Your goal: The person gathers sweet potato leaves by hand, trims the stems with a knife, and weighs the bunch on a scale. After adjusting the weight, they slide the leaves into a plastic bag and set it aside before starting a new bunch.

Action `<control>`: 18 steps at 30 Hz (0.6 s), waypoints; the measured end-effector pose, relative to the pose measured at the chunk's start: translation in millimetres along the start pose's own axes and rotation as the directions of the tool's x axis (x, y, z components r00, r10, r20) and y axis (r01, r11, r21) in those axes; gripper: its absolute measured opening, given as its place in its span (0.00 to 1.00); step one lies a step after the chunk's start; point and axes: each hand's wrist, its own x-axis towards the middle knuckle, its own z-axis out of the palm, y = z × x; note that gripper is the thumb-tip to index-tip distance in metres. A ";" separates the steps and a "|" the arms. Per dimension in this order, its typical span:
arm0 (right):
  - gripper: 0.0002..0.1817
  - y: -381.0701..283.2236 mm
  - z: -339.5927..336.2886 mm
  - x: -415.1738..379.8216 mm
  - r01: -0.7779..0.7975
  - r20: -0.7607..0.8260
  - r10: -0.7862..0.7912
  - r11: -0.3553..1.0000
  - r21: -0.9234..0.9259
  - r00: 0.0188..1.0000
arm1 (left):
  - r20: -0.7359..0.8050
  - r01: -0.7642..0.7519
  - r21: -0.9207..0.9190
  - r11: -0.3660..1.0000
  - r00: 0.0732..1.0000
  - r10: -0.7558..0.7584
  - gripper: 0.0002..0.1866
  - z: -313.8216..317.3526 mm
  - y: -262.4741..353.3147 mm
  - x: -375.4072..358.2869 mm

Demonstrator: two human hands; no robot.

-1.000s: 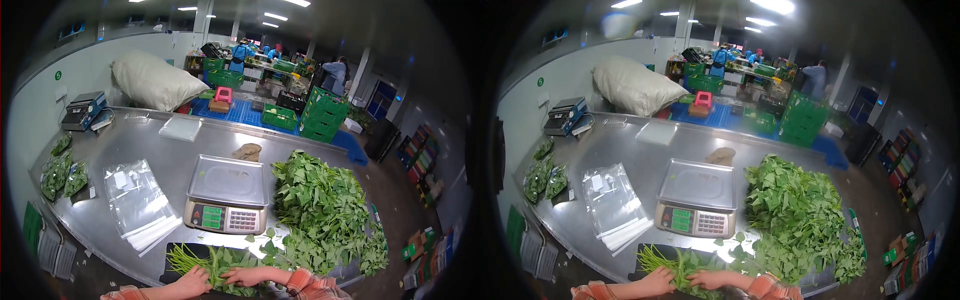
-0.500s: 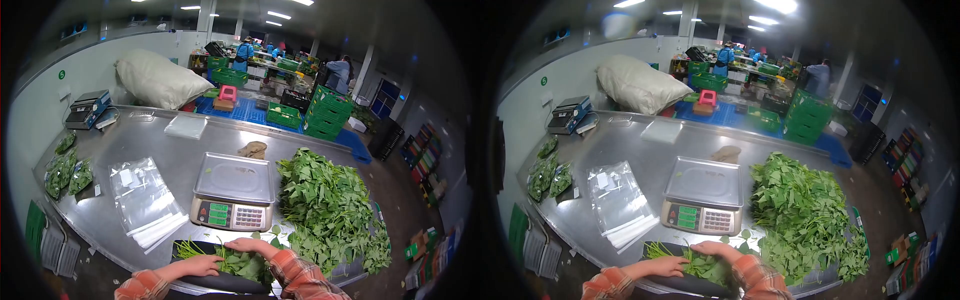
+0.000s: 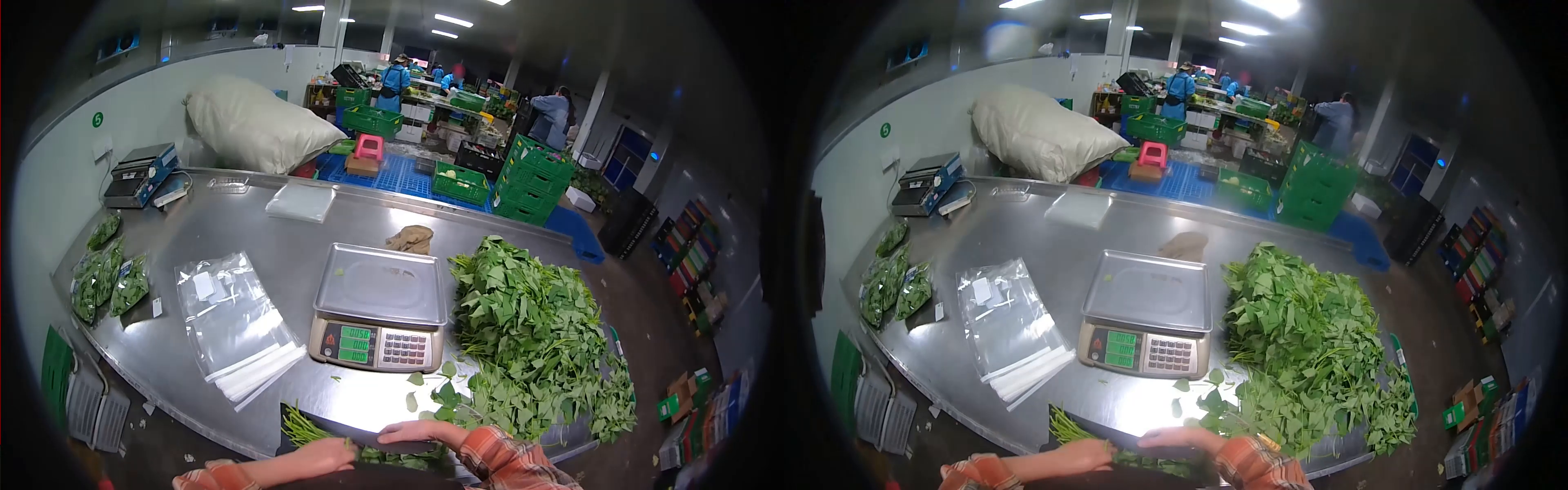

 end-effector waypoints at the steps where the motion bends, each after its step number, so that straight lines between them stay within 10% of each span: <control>1: 0.40 -5.2 0.2 -4.2 -0.008 0.001 0.008 1.000 -0.005 1.000 | 0.161 0.087 0.004 0.996 0.983 -0.086 0.12 -1.8 6.8 -8.7; 2: 0.40 -1.1 2.1 -0.1 0.001 -0.014 -0.002 0.999 -0.050 1.000 | 0.319 0.173 0.020 0.985 0.932 -0.170 0.12 -4.1 16.3 -18.2; 5: 0.40 3.3 15.1 13.4 -0.002 -0.078 -0.011 0.986 -0.167 0.997 | 0.087 0.351 -0.246 0.903 0.936 -0.340 0.13 -5.1 38.5 -21.0; 8: 0.40 -9.0 27.3 7.3 -0.034 -0.172 -0.006 0.973 -0.230 0.985 | -0.120 0.078 0.121 0.990 0.991 -0.064 0.16 1.7 21.5 -19.7; 11: 0.40 -3.6 31.0 3.3 -0.005 -0.203 -0.045 0.972 -0.237 0.978 | -0.133 0.282 0.441 0.852 0.960 -0.248 0.18 -18.1 23.4 -10.3; 18: 0.31 2.0 53.3 5.5 0.077 -0.295 -0.225 0.895 -0.440 0.929 | -0.379 0.345 0.194 0.919 0.890 -0.254 0.21 10.4 -14.5 -40.3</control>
